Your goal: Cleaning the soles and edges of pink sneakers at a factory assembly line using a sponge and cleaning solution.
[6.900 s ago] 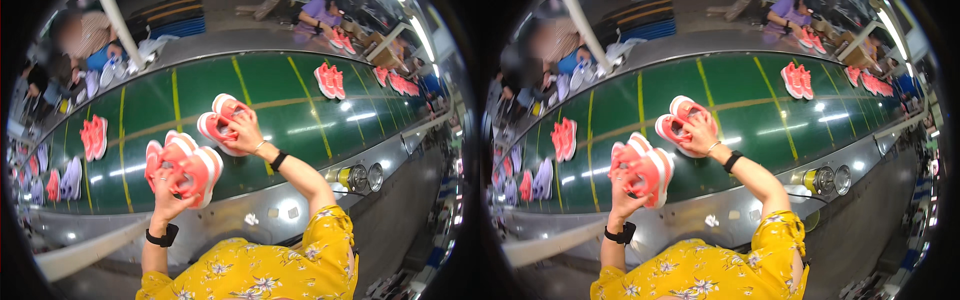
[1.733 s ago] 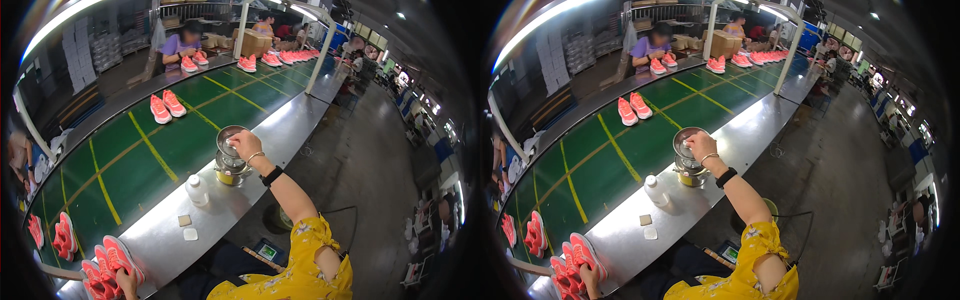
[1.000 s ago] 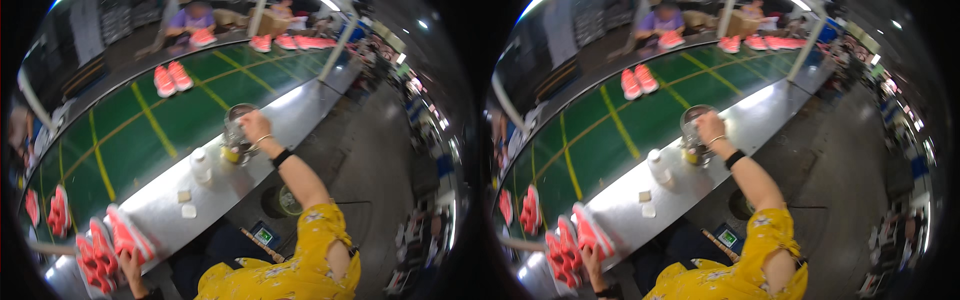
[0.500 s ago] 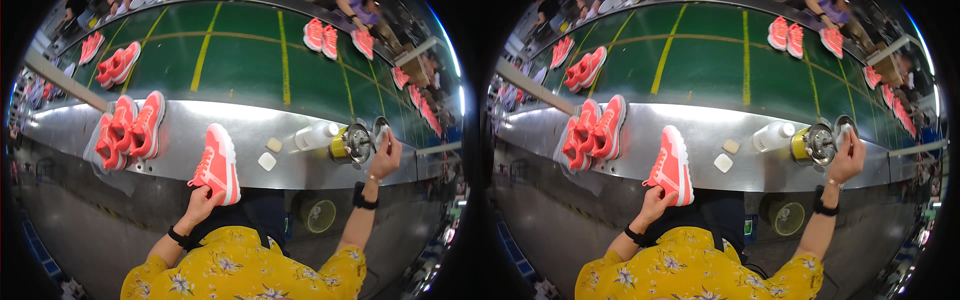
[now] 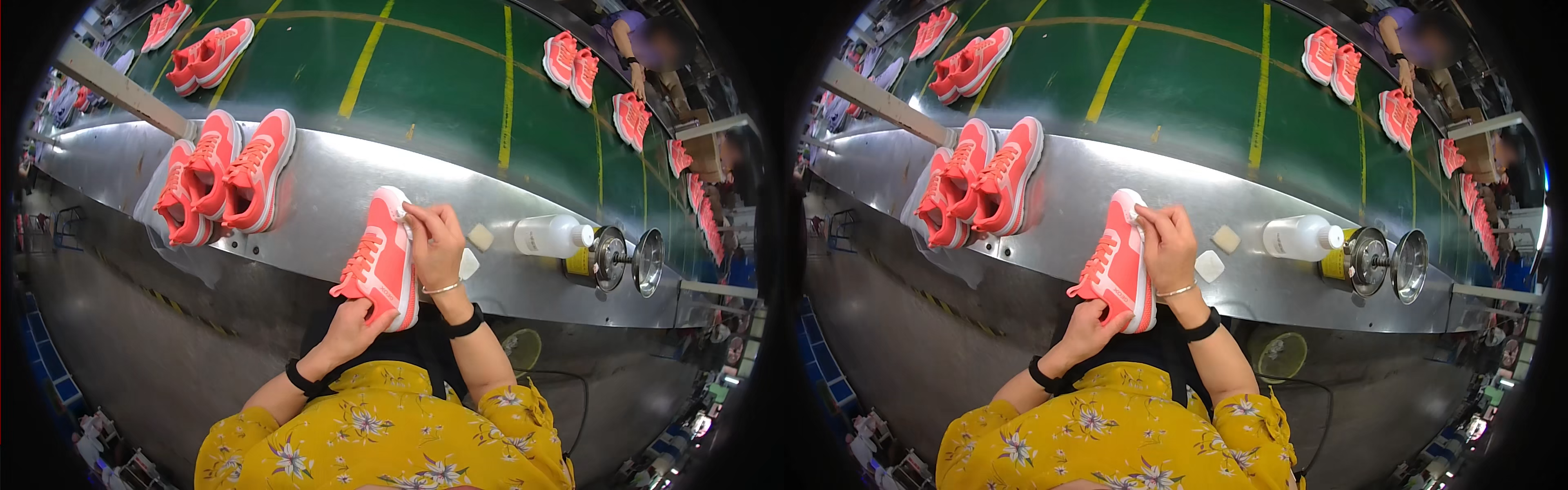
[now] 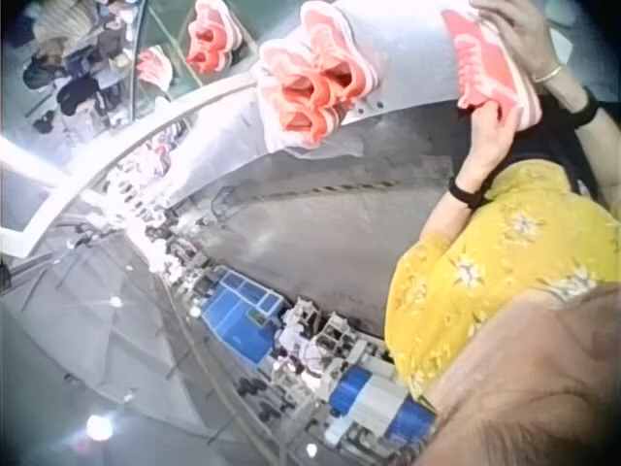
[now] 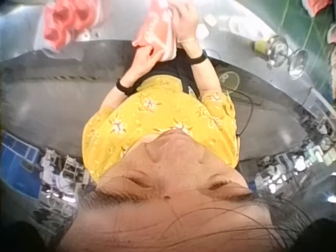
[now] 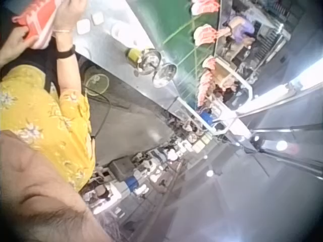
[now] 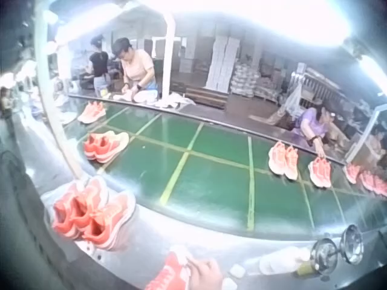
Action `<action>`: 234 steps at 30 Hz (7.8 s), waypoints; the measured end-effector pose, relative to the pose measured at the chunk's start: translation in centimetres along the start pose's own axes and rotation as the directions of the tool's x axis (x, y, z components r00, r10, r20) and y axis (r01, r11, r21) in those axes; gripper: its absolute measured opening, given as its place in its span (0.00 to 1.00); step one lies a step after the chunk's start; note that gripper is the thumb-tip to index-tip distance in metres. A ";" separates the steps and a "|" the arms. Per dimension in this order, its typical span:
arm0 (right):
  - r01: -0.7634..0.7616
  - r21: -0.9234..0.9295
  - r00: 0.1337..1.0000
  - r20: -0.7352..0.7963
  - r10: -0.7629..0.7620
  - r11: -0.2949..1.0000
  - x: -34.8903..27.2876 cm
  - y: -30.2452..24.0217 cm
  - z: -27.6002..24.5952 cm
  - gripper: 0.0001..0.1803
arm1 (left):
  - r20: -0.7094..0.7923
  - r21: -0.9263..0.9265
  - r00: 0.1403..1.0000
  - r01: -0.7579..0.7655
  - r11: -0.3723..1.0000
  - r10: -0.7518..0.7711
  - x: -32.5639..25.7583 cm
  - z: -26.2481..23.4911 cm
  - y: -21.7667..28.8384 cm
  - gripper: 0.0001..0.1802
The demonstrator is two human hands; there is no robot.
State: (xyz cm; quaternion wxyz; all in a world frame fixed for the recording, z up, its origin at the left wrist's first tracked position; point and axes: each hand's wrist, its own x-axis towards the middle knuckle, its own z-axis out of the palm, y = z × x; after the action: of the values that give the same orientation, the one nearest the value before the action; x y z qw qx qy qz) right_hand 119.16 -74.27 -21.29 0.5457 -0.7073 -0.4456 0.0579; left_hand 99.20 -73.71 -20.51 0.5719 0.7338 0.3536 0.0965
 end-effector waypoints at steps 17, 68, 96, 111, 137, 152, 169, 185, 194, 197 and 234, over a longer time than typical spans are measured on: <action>0.118 -0.271 0.993 0.011 -0.119 0.955 -1.9 -0.6 -0.3 0.12 | -0.088 0.012 0.965 -0.246 0.969 0.246 0.9 1.1 -0.8 0.15; 0.517 0.030 0.580 0.723 -0.376 0.855 1.7 -2.5 -4.3 0.09 | 0.360 0.882 0.872 -0.434 0.184 0.331 -2.9 6.2 -0.1 0.09; 0.216 -0.418 0.971 0.184 -0.151 0.882 -0.4 -0.8 -5.3 0.10 | 0.381 0.891 0.858 -0.440 0.110 0.345 -3.2 8.2 0.1 0.04; 0.308 -0.305 0.933 0.283 -0.223 0.901 -3.1 -2.5 -3.9 0.07 | 0.390 0.917 0.862 -0.396 -0.048 0.324 -3.2 9.1 -1.6 0.07; -0.194 -0.102 0.973 -0.147 0.178 0.976 -4.7 6.1 -7.5 0.05 | 0.089 0.536 0.890 -0.422 0.732 0.448 1.5 -3.3 0.4 0.10; -0.348 -0.174 0.856 -0.459 0.237 0.921 -6.1 9.6 -7.3 0.13 | -0.131 0.836 0.801 -0.228 0.499 0.585 7.9 -12.0 -0.1 0.10; -0.346 -0.157 0.839 -0.493 0.230 0.925 -5.9 9.5 -7.2 0.11 | -0.282 0.899 0.959 0.256 0.355 0.024 10.7 -18.6 -2.8 0.22; -0.347 -0.134 0.822 -0.520 0.232 0.928 -5.8 10.1 -7.9 0.08 | -0.525 -0.093 0.843 -0.192 0.977 0.116 1.4 -13.3 3.1 0.12; -0.331 -0.078 0.831 -0.495 0.252 0.940 -6.1 9.8 -7.4 0.09 | -0.207 -0.265 0.978 -0.028 0.964 -0.029 -1.5 1.1 0.8 0.11; -0.316 -0.087 0.847 -0.475 0.239 0.945 -6.2 9.9 -7.6 0.08 | -0.208 -0.044 0.971 -0.129 0.991 0.118 -0.6 2.1 -1.1 0.14; -0.063 -0.152 0.995 -0.091 0.049 0.986 -1.9 2.4 -3.6 0.09 | -0.135 0.378 0.921 -0.293 0.878 0.366 2.1 4.7 1.6 0.15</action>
State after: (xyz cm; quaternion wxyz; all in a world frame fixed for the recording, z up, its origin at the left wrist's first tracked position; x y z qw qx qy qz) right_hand 121.41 -78.20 -22.58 0.5063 -0.7615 -0.4045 0.0077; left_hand 103.98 -76.19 -21.16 0.3679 0.8598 0.2907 0.2023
